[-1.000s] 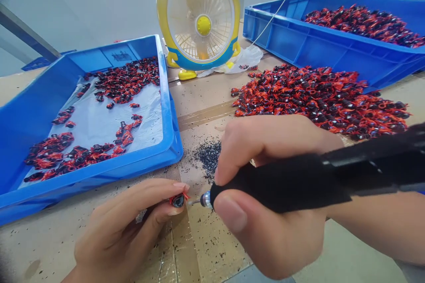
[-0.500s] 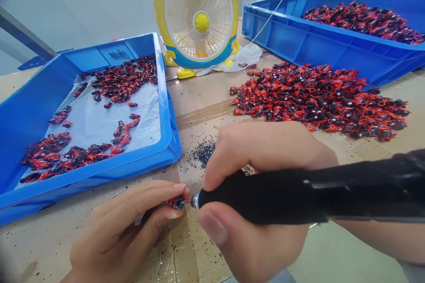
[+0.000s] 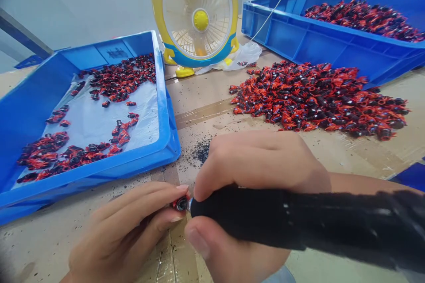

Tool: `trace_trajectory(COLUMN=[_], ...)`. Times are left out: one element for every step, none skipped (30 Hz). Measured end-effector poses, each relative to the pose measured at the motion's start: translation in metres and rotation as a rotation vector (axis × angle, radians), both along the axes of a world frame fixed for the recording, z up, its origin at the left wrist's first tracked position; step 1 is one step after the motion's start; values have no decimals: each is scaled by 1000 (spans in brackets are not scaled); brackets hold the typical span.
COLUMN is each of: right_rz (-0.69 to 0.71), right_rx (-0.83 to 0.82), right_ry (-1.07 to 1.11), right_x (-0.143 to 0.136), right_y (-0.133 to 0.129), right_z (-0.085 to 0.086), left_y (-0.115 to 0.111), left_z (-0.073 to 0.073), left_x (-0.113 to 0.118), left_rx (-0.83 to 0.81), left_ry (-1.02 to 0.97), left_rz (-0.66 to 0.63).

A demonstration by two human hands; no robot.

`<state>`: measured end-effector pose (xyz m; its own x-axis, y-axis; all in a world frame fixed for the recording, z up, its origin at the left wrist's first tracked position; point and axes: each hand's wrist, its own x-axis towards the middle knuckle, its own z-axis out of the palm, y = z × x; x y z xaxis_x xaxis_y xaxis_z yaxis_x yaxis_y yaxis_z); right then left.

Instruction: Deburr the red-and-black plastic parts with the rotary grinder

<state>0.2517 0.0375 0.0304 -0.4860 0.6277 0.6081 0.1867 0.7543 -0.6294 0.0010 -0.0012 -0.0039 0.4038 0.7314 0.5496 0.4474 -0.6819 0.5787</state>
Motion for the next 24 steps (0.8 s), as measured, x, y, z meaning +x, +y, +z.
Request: trace_trajectory(right_rz=[-2,7,27,36,34,21,6,6,12,29,59,71,80,78,66,65,71,65,59,60,66,61,48,44], right_rx=[2,-2,-2,0,7,10,13,18,19,19,21,22,23,16,6,-3,-8,-7,-2,3,7,9,7,4], right_ry=[20,21,11,-7,-18,-28,-32,-33,-31,-28,-25,-26,-25,-30,-31,-44,-58,-57,-51,-51,-53,-52,-51,-61], right_x=[-1,-3,-4,-5,-6,-6,-7,-7,-8,-8,-8,-8,-7,-7,-6,-6,-5,-5,-5,-6,-6,-6,-6,-6], right_y=[0,1,2,3,4,6,7,9,10,12,13,13,13,13,13,12,11,11,11,11,11,11,12,12], right_z=[-1,-2,-2,-2,-2,-1,-1,-1,-1,-1,-1,-1,-1,-1,-1,0,1,2,2,3,3,3,3,3], left_y=[0,0,0,0,0,0,0,0,0,0,0,-1,-1,-1,-1,-2,-2,-2,-2,-2,-2,-2,-2,-2], left_z=[0,0,0,0,-1,-1,-1,-2,-2,-3,-3,-3,-3,-3,-3,-2,-2,-2,-2,-2,-2,-2,-3,-3], left_x=[0,0,0,0,0,0,1,1,1,0,0,0,0,-1,-1,-1,-1,0,0,1,1,2,2,2], left_rx=[7,15,18,18,17,14,11,8,11,16,15,13,10,5,0,0,4,11,13,14,11,5,0,-3], left_ry=[11,17,21,25,26,25,22,19,17,16,18,22,24,25,24,22,18,18,19,23,27,32,33,32], left_rz=[3,4,4,4,5,6,10,10,8,4,0,-6,-8,-8,-5,-2,4,8,9,7,6,6,6,5])
